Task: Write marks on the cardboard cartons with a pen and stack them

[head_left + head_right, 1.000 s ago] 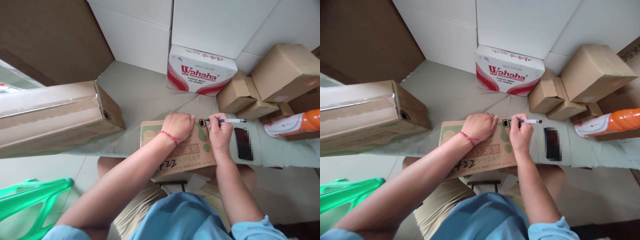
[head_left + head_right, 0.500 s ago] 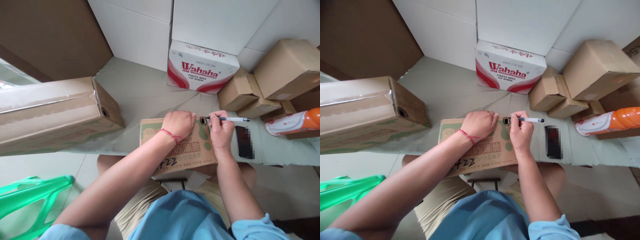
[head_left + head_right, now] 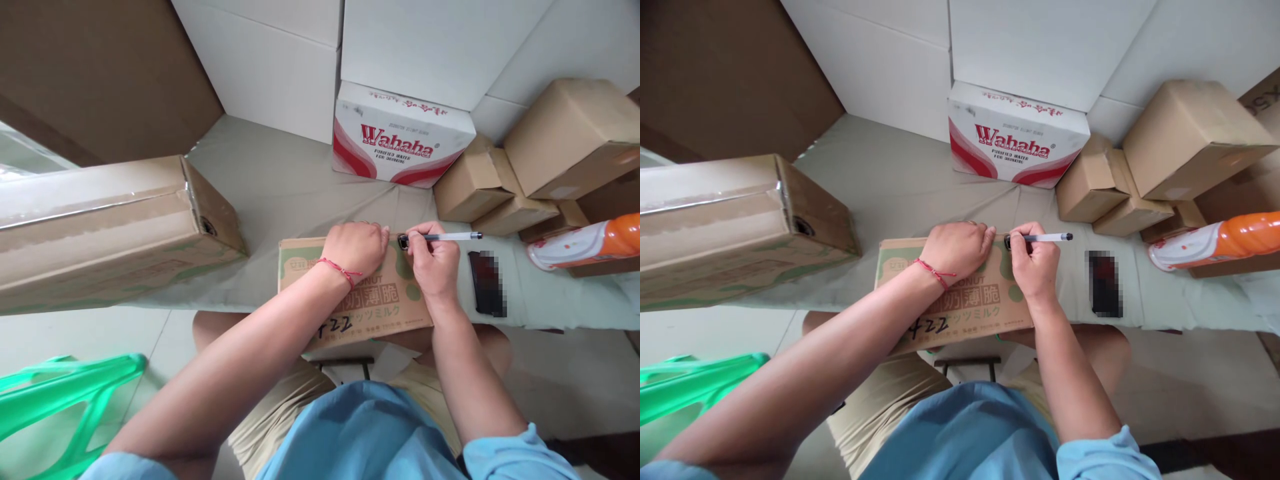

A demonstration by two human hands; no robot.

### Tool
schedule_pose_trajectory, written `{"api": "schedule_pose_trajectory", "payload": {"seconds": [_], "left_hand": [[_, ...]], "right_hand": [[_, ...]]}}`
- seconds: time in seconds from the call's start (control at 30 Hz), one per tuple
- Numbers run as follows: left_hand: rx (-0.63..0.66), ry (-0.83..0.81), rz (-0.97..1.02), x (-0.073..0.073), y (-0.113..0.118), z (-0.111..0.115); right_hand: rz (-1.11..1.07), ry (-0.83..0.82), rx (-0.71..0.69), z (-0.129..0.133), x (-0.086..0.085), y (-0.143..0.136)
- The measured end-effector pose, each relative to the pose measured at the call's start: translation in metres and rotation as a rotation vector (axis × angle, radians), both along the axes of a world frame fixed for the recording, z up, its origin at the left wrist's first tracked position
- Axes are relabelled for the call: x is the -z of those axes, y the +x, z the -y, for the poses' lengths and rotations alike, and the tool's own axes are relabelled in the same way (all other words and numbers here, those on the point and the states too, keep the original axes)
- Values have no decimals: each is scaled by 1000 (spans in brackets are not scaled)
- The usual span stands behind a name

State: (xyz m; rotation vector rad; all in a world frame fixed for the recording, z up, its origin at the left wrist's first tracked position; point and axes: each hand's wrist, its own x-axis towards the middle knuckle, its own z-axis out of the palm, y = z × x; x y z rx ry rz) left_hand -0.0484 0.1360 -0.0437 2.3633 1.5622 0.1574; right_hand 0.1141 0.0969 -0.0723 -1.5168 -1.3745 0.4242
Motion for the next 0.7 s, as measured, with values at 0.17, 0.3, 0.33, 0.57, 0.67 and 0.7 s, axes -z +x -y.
{"api": "schedule_pose_trajectory", "payload": {"seconds": [0.17,0.3,0.33,0.57,0.67,0.7], "left_hand": [[1,-18,5,-1,0,0],[-2,-23,14,0,0,0],[-2,-24,16,0,0,0],[-15,-28,21,1,0,0],[-14,-30,23,1,0,0],[-12,-30,24,0,0,0]], "right_hand": [[-5,-14,31,0,-1,-1],[-6,-25,33,1,0,0],[-2,-20,44,1,1,0],[-33,9,41,1,1,0],[-30,-19,21,1,2,1],[-22,-24,29,1,3,2]]}}
